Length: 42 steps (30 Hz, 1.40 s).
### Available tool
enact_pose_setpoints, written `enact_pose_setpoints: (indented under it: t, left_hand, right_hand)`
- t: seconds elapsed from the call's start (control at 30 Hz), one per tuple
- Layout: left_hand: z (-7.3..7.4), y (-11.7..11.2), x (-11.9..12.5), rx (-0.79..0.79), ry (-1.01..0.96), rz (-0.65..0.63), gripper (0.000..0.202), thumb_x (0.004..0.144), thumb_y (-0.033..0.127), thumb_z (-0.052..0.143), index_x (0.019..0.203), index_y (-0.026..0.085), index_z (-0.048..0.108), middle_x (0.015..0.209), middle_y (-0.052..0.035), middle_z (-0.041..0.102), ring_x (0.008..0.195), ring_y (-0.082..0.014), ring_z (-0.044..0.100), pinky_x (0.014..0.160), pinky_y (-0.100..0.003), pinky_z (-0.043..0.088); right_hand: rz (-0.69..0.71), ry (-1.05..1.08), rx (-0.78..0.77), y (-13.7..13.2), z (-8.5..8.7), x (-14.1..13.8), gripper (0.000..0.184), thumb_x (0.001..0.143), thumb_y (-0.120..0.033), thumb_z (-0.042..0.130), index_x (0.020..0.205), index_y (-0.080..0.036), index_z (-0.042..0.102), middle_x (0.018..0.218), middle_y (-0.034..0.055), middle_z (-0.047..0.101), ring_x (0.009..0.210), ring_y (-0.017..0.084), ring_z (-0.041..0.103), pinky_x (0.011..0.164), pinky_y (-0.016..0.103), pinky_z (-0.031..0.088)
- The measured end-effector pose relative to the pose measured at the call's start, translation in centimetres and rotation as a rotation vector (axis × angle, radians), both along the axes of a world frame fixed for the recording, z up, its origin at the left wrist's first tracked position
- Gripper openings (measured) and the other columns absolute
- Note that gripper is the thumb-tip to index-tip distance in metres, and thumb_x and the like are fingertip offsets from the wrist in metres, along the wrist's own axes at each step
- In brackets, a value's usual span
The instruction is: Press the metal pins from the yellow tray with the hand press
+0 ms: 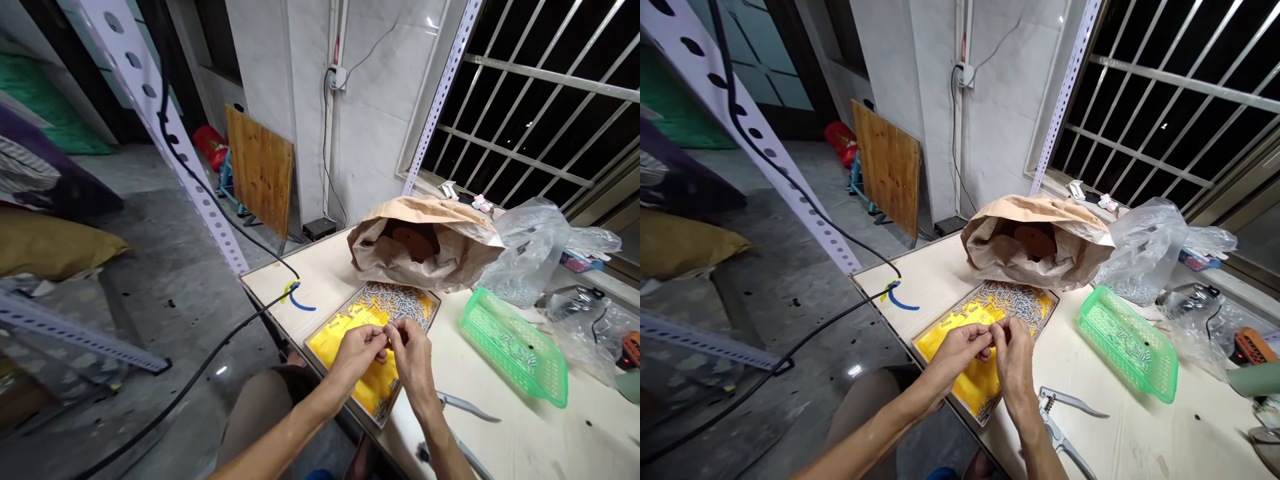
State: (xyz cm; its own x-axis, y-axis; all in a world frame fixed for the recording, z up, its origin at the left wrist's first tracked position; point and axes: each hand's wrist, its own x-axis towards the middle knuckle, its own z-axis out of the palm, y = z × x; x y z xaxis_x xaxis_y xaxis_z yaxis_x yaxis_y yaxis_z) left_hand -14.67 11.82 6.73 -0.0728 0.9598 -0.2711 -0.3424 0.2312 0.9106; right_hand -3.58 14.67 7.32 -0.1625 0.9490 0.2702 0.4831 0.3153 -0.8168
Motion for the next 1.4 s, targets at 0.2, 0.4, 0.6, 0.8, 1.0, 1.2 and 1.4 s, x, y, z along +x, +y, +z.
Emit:
enact_pose_setpoints:
  t: [0.2,0.4,0.6,0.8,1.0,1.2,1.4]
  left_hand:
    - [0.4,-0.2,-0.7,-0.113,-0.259,0.019,0.043,0.047,0.044,0.083,0.067,0.011,0.062,0.057,0.0012,0.057,0.05,-0.0073,0.051,0.053,-0.021,0.045]
    - [0.1,0.0,-2.0,-0.121,-0.347,0.191,0.043,0.046,0.035,0.086,0.073,0.011,0.064,0.062,-0.0006,0.061,0.054,-0.0076,0.054,0.055,-0.02,0.047]
    - [-0.5,-0.3,-2.9,-0.06,-0.284,0.235,0.04,0.052,0.034,0.085,0.077,0.011,0.063,0.067,-0.0016,0.064,0.054,-0.0073,0.056,0.055,-0.02,0.048]
    - [0.8,-1.2,-2.4,-0.124,-0.157,0.234,0.049,0.048,0.043,0.083,0.078,0.011,0.062,0.067,0.0004,0.061,0.052,-0.0061,0.053,0.052,-0.019,0.047]
    - [1.5,-3.2,-0.8,-0.081,0.026,0.121,0.043,0.056,0.045,0.077,0.08,0.011,0.062,0.066,0.0014,0.059,0.056,-0.0074,0.053,0.055,-0.02,0.047]
    - [-0.1,-6.3,3.7,-0.095,0.169,-0.15,0.03,0.063,0.04,0.067,0.077,0.013,0.063,0.066,0.0005,0.06,0.053,-0.0094,0.055,0.052,-0.02,0.044]
    - [-1.5,-7.5,6.2,-0.07,0.331,-0.257,0.025,0.067,0.038,0.061,0.076,0.016,0.065,0.067,-0.0017,0.064,0.054,-0.0119,0.058,0.055,-0.022,0.045]
  right_hand:
    - [-0.014,0.097,-0.084,-0.1,-0.4,-0.1,0.025,0.084,-0.042,0.048,0.075,-0.02,0.057,0.068,0.0004,0.062,0.06,0.014,0.057,0.057,0.026,0.045]
    - [-0.022,0.034,-0.08,0.1,-1.5,0.2,0.023,0.084,-0.038,0.047,0.077,-0.02,0.058,0.069,0.0011,0.062,0.057,0.014,0.057,0.056,0.027,0.047]
    - [0.127,-0.119,0.099,1.9,-1.1,0.3,0.039,0.082,-0.029,0.049,0.119,-0.018,0.058,0.097,0.009,0.064,0.071,0.016,0.058,0.071,0.034,0.051]
    - [0.066,-0.072,0.206,2.0,5.8,1.3,0.045,0.087,-0.033,0.049,0.131,-0.02,0.05,0.102,0.0083,0.064,0.079,0.016,0.059,0.071,0.033,0.052]
    - [-0.168,-0.127,0.115,-3.8,5.2,7.8,0.032,0.089,-0.04,0.046,0.106,-0.02,0.065,0.091,0.0049,0.067,0.062,0.012,0.059,0.061,0.029,0.052]
    - [-0.193,-0.333,-0.053,-8.8,-0.5,14.4,0.028,0.089,-0.039,0.048,0.086,-0.02,0.068,0.08,0.0047,0.067,0.07,0.017,0.061,0.065,0.031,0.049]
    - [0.186,-0.692,-0.047,-9.5,-1.7,13.4,0.028,0.089,-0.016,0.046,0.097,-0.027,0.071,0.083,0.0059,0.059,0.081,0.019,0.051,0.069,0.03,0.041]
